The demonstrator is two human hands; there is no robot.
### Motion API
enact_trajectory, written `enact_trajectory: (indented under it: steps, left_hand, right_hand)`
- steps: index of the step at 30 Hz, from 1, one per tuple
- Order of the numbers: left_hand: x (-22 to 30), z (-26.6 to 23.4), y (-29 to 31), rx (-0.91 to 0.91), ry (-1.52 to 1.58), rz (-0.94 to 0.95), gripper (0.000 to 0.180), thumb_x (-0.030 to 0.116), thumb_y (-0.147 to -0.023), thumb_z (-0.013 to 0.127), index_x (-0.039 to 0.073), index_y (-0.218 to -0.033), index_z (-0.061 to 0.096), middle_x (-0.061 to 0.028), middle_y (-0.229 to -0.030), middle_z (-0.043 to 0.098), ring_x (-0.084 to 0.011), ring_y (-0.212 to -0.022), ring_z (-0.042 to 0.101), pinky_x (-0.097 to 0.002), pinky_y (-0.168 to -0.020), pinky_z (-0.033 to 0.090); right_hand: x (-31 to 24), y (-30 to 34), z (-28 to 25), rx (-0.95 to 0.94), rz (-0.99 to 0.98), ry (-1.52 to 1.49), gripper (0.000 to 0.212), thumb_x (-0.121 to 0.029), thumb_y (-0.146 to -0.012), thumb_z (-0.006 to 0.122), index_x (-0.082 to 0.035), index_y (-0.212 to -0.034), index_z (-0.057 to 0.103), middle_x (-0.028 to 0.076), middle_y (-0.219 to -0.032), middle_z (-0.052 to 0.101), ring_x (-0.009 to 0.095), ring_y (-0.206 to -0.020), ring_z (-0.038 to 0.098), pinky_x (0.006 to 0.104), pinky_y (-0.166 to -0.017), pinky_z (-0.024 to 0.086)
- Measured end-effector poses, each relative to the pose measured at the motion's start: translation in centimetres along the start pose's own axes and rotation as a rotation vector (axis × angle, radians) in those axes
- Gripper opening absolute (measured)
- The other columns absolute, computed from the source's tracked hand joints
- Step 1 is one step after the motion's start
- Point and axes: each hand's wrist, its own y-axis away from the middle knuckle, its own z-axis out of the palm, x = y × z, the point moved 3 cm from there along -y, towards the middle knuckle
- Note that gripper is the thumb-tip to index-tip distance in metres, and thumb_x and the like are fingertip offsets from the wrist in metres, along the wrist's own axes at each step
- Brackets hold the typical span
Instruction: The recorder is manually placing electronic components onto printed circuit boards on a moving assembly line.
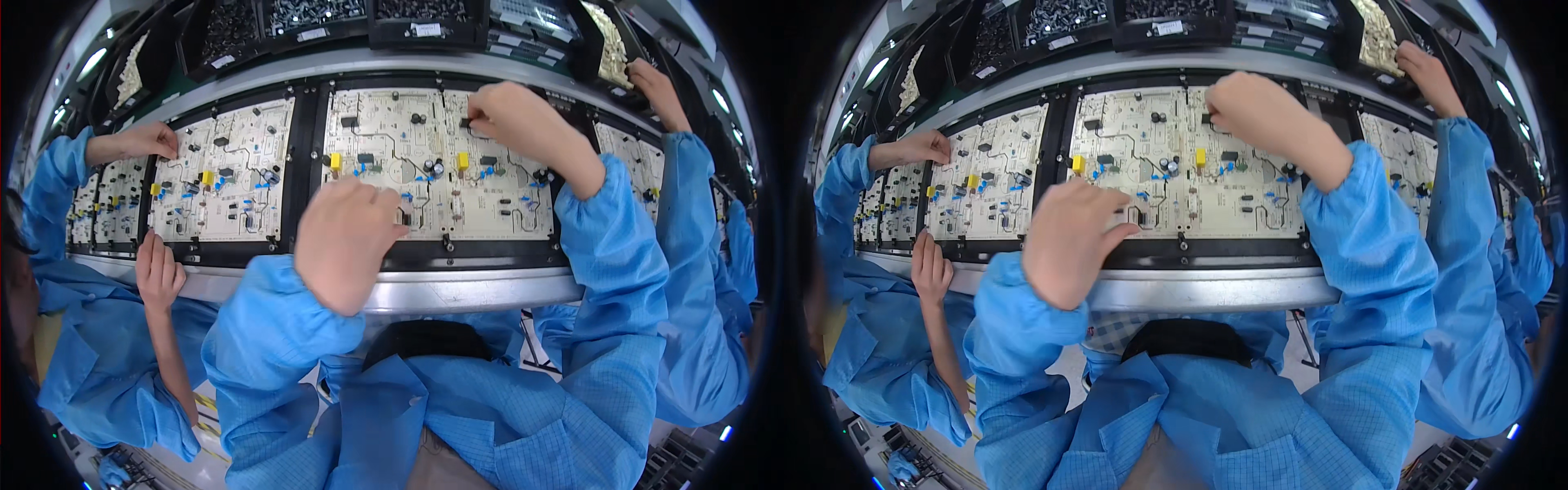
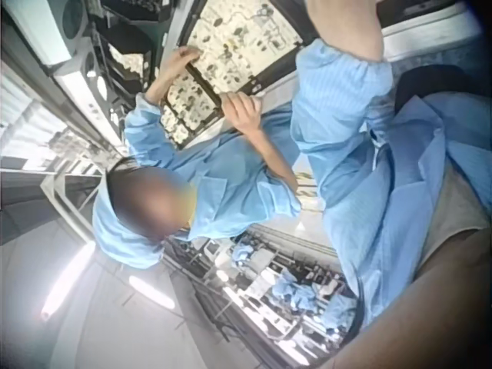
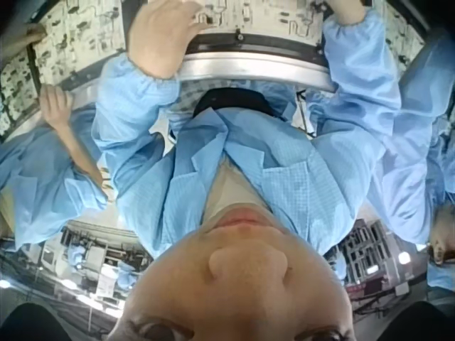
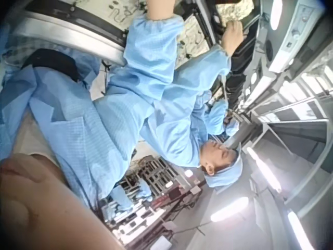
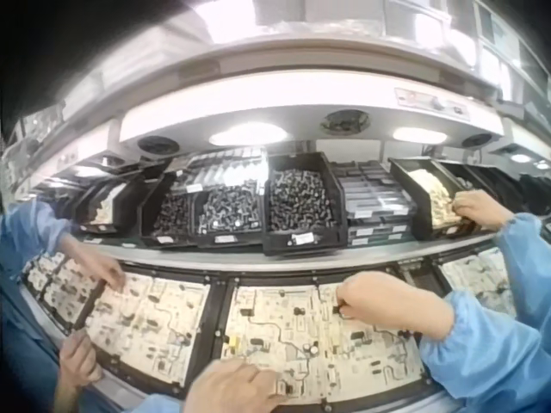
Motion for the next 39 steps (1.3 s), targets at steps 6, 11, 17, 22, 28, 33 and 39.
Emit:
enact_trajectory:
  steps: [6,11,17,22,28,33,39]
  left_hand:
    - [-11.3,-6.5,-10.2,0.353,-0.136,-0.240,0.029,0.029,-0.087,0.062,0.001,-0.091,0.065,-0.0184,-0.083,0.065,-0.0358,-0.082,0.063,-0.0439,-0.073,0.049]
    - [-24.6,-3.2,-14.6,0.526,-0.235,-0.262,0.018,0.017,-0.088,0.056,0.005,-0.099,0.064,-0.0191,-0.090,0.063,-0.0346,-0.087,0.062,-0.0415,-0.078,0.049]
    - [-24.3,-3.9,-15.1,0.752,-0.151,-0.305,0.015,0.007,-0.082,0.057,-0.002,-0.093,0.054,-0.0209,-0.091,0.061,-0.0342,-0.088,0.061,-0.0395,-0.079,0.048]
    - [-33.0,-1.9,-15.5,0.590,-0.257,-0.368,0.022,0.016,-0.083,0.056,0.001,-0.097,0.062,-0.0238,-0.093,0.062,-0.0392,-0.091,0.061,-0.0433,-0.081,0.049]
    - [-42.7,1.1,-16.6,0.144,-0.144,-0.453,0.031,0.026,-0.084,0.056,0.002,-0.098,0.070,-0.0224,-0.088,0.068,-0.0342,-0.082,0.066,-0.0402,-0.078,0.051]
    - [-36.8,1.9,-20.2,-0.004,0.043,-0.581,0.018,0.010,-0.083,0.060,-0.005,-0.093,0.063,-0.0205,-0.078,0.065,-0.0330,-0.076,0.066,-0.0386,-0.066,0.052]
    - [-45.2,0.5,-18.1,0.005,-0.162,-0.487,0.038,0.034,-0.086,0.059,-0.001,-0.094,0.070,-0.0193,-0.078,0.068,-0.0295,-0.074,0.067,-0.0389,-0.072,0.051]
  right_hand:
    - [-0.7,-4.8,-3.5,0.036,-0.050,-0.056,0.017,-0.011,-0.077,0.068,0.000,-0.089,0.062,0.017,-0.081,0.064,0.034,-0.080,0.064,0.0407,-0.072,0.051]
    - [7.0,-15.3,-2.2,0.340,-0.076,0.194,0.016,-0.010,-0.081,0.063,-0.002,-0.095,0.065,0.018,-0.083,0.066,0.034,-0.078,0.065,0.0395,-0.071,0.052]
    - [10.5,-17.4,-0.6,0.128,-0.010,0.226,0.015,-0.014,-0.077,0.070,0.000,-0.082,0.069,0.019,-0.082,0.067,0.035,-0.080,0.065,0.0398,-0.074,0.052]
    - [8.7,-17.3,-1.6,0.044,-0.045,0.074,0.015,-0.011,-0.075,0.067,0.000,-0.084,0.065,0.022,-0.080,0.065,0.037,-0.079,0.064,0.0412,-0.069,0.050]
    - [7.0,-15.6,-4.4,0.344,-0.076,-0.019,0.012,-0.006,-0.071,0.065,-0.001,-0.080,0.058,0.017,-0.075,0.058,0.033,-0.071,0.059,0.0394,-0.065,0.048]
    - [3.4,-8.5,-10.4,0.236,0.007,0.058,0.012,-0.004,-0.072,0.066,-0.001,-0.081,0.059,0.016,-0.077,0.060,0.031,-0.072,0.061,0.0368,-0.066,0.049]
    - [2.4,-7.1,-9.0,0.129,0.029,-0.027,0.012,-0.011,-0.078,0.070,-0.002,-0.084,0.065,0.014,-0.074,0.064,0.027,-0.070,0.063,0.0350,-0.065,0.050]
